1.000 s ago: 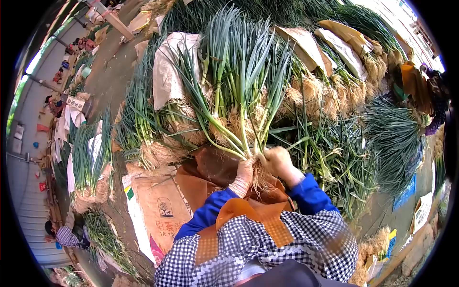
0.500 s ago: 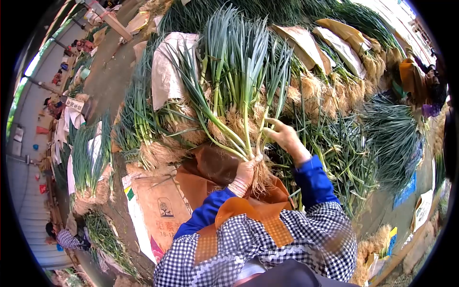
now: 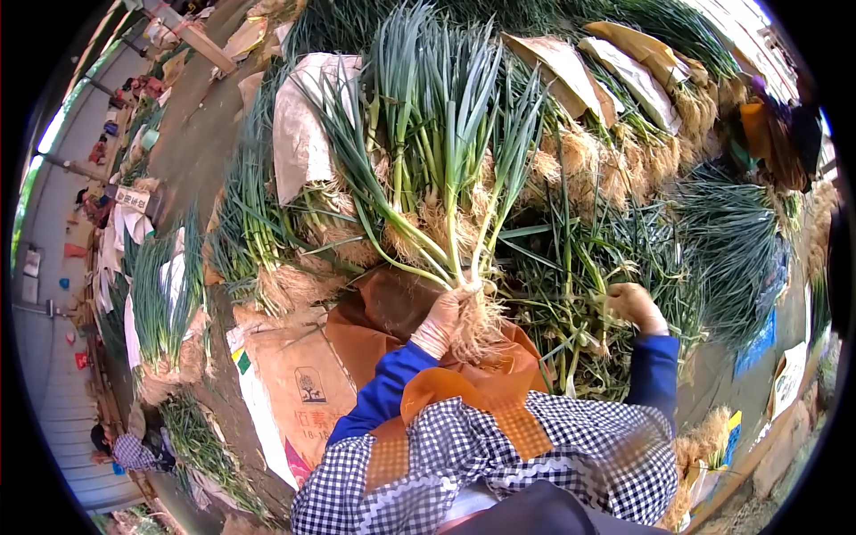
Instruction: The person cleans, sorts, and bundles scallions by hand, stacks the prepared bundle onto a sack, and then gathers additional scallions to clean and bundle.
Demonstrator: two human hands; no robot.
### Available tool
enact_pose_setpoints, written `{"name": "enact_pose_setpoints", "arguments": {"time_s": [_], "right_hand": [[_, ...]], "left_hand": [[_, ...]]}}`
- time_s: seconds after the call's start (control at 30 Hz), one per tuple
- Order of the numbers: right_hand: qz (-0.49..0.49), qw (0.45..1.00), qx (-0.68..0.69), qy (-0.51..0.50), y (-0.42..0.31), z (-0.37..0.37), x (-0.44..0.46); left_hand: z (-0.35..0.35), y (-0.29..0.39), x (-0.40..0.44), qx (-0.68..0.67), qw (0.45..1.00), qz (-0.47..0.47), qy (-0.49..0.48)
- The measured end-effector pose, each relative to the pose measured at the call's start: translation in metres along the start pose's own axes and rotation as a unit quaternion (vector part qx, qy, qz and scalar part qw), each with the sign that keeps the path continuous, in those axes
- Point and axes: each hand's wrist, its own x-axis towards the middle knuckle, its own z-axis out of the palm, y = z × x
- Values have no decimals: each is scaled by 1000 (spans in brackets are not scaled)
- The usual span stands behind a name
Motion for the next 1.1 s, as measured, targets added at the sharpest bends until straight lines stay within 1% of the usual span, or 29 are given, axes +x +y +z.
{"name": "enact_pose_setpoints", "arguments": {"time_s": [0.03, 0.07, 0.1, 0.13, 0.17, 0.2, 0.23, 0.3, 0.33, 0.37, 0.4, 0.43, 0.47, 0.5, 0.57, 0.6, 0.63, 0.67, 0.7, 0.73, 0.77, 0.8, 0.83, 0.87, 0.9, 0.97, 1.03, 1.07, 1.1], "right_hand": [[76, 956, -256, 120, -12, -1, -2], [146, 829, -489, 228, -24, -4, 0], [86, 883, -393, 242, -22, -4, 21], [-8, 882, -352, 313, -46, 13, 40], [-51, 889, -304, 337, -65, 26, 65], [-77, 917, -189, 343, -78, 39, 92], [-41, 932, -175, 315, -92, 48, 122], [-43, 963, -39, 261, -109, 63, 172], [-55, 977, 50, 201, -103, 70, 191], [-67, 978, 139, 139, -102, 75, 204], [-56, 978, 135, 147, -113, 78, 198], [-46, 978, 131, 158, -129, 77, 179], [-150, 958, 216, 114, -136, 75, 151], [-171, 940, 290, 53, -143, 74, 129], [-145, 934, 317, 79, -153, 83, 97], [-109, 928, 342, 100, -144, 91, 100], [-186, 925, 272, 188, -117, 106, 122], [-242, 927, 93, 270, -116, 108, 113], [-289, 891, -90, 338, -115, 109, 103], [-253, 947, 52, 190, -118, 104, 83], [-134, 967, 210, 54, -133, 91, 54], [-147, 964, 208, 81, -125, 78, 40], [-125, 958, 185, 181, -111, 61, 34], [-73, 945, 191, 257, -89, 40, 36], [-54, 898, -164, 404, -49, 19, 48], [75, 843, -318, 427, -62, 12, 41], [-59, 911, -139, 384, -80, 46, 68], [-50, 969, 8, 242, -97, 65, 75], [-46, 982, 153, 96, -115, 76, 86]], "left_hand": [[-8, 3, -1, -38, 998, -43, -38], [9, 17, -15, -9, 998, -15, -61], [34, 34, -35, 19, 996, 14, -82], [39, 46, -44, 56, 995, 44, -76], [69, 60, -62, -30, 975, 101, -195], [78, 71, -68, -10, 959, 176, -222], [82, 82, -73, 9, 934, 254, -250], [83, 86, -90, 4, 957, 228, -178], [58, 90, -70, 28, 943, 267, -195], [27, 89, -65, 12, 975, 98, -201], [32, 82, -66, 117, 969, 187, -114], [40, 70, -60, 218, 937, 272, -26], [39, 52, -51, 197, 952, 235, -16], [29, 33, -43, 193, 962, 192, -8], [5, -5, -27, 204, 973, 104, 4], [-7, -25, -18, 176, 983, 55, -3], [0, -34, -15, 91, 993, 24, -74], [9, -42, -14, 82, 993, 41, -72], [15, -46, -14, 74, 993, 59, -69], [8, -44, -11, 75, 996, 5, -44], [6, -40, -10, 24, 1000, 5, -5], [2, -37, -7, 7, 999, 36, 12], [-3, -36, -3, -8, 997, 67, 28], [-11, -36, 0, 34, 994, 100, 15], [-13, -37, 1, 32, 994, 99, 15], [-13, -39, 1, 50, 993, 102, -19], [-7, -38, -1, 45, 994, 101, 9], [-2, -36, -9, 27, 996, 83, -14], [2, -31, -10, 12, 996, 71, -44]]}}
